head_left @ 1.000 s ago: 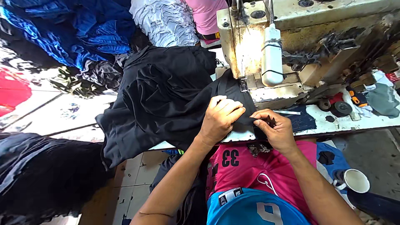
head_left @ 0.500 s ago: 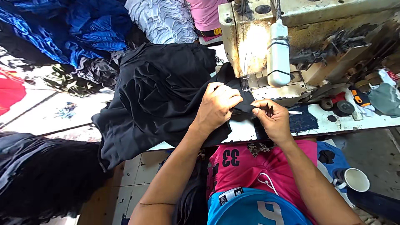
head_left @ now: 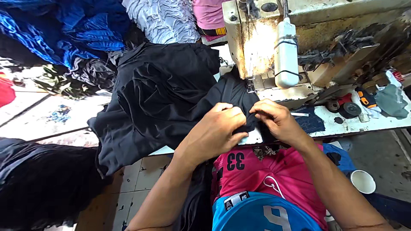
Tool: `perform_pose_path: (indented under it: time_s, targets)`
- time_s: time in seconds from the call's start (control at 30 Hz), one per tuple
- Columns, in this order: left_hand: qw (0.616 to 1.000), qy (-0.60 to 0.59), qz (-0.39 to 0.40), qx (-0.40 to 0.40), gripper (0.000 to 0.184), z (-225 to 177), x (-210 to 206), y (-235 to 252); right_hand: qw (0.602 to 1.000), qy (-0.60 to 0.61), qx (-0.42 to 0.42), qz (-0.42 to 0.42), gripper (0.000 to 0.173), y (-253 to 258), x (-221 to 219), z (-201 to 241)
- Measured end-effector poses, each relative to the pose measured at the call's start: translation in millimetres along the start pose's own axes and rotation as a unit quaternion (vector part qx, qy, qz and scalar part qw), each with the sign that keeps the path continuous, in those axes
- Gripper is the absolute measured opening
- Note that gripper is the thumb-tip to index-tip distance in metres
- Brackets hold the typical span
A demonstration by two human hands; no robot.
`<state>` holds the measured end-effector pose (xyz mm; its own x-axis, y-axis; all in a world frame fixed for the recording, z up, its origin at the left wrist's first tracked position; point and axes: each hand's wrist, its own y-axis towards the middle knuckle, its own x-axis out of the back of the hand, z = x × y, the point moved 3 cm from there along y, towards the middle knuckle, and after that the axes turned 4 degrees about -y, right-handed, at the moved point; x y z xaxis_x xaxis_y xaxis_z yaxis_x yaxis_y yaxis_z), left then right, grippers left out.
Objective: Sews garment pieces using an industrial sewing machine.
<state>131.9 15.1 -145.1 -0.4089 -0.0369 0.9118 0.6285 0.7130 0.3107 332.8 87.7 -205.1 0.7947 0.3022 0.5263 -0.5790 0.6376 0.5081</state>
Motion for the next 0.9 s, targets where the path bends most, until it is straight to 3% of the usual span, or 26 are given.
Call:
perform_pose_path:
  time_s: [0.13, 0.23, 0.3, 0.37, 0.57, 0.7, 0.9]
  targets:
    - [0.999, -0.023, -0.026, -0.031, 0.026, -17, -11, -2, 0.997, 0.049, 0.012, 0.058, 0.015, -17, 6, 12]
    - [0.993, -0.024, -0.117, -0.008, 0.035, -18, -33, -1, 0.998, 0.046, 0.004, 0.034, 0.015, -31, 7, 14]
    - [0.977, 0.022, -0.211, 0.021, 0.042, -14, -55, 1, 0.999, 0.034, 0.002, 0.003, 0.015, -37, 5, 13]
    - [0.965, 0.076, -0.248, 0.049, 0.051, -5, -73, 4, 0.999, 0.043, -0.007, -0.033, 0.014, -40, 2, 13]
    - [0.969, 0.109, -0.216, 0.051, 0.022, 16, -63, 3, 0.983, 0.127, -0.078, -0.110, 0.010, -51, -4, 12]
    - [0.979, 0.134, -0.144, 0.060, 0.021, 12, -46, 6, 0.975, 0.149, -0.099, -0.131, 0.010, -50, -7, 10]
    - [0.980, 0.147, -0.120, 0.059, 0.022, 28, -35, 21, 0.968, 0.141, -0.148, -0.145, 0.012, -34, -11, -2]
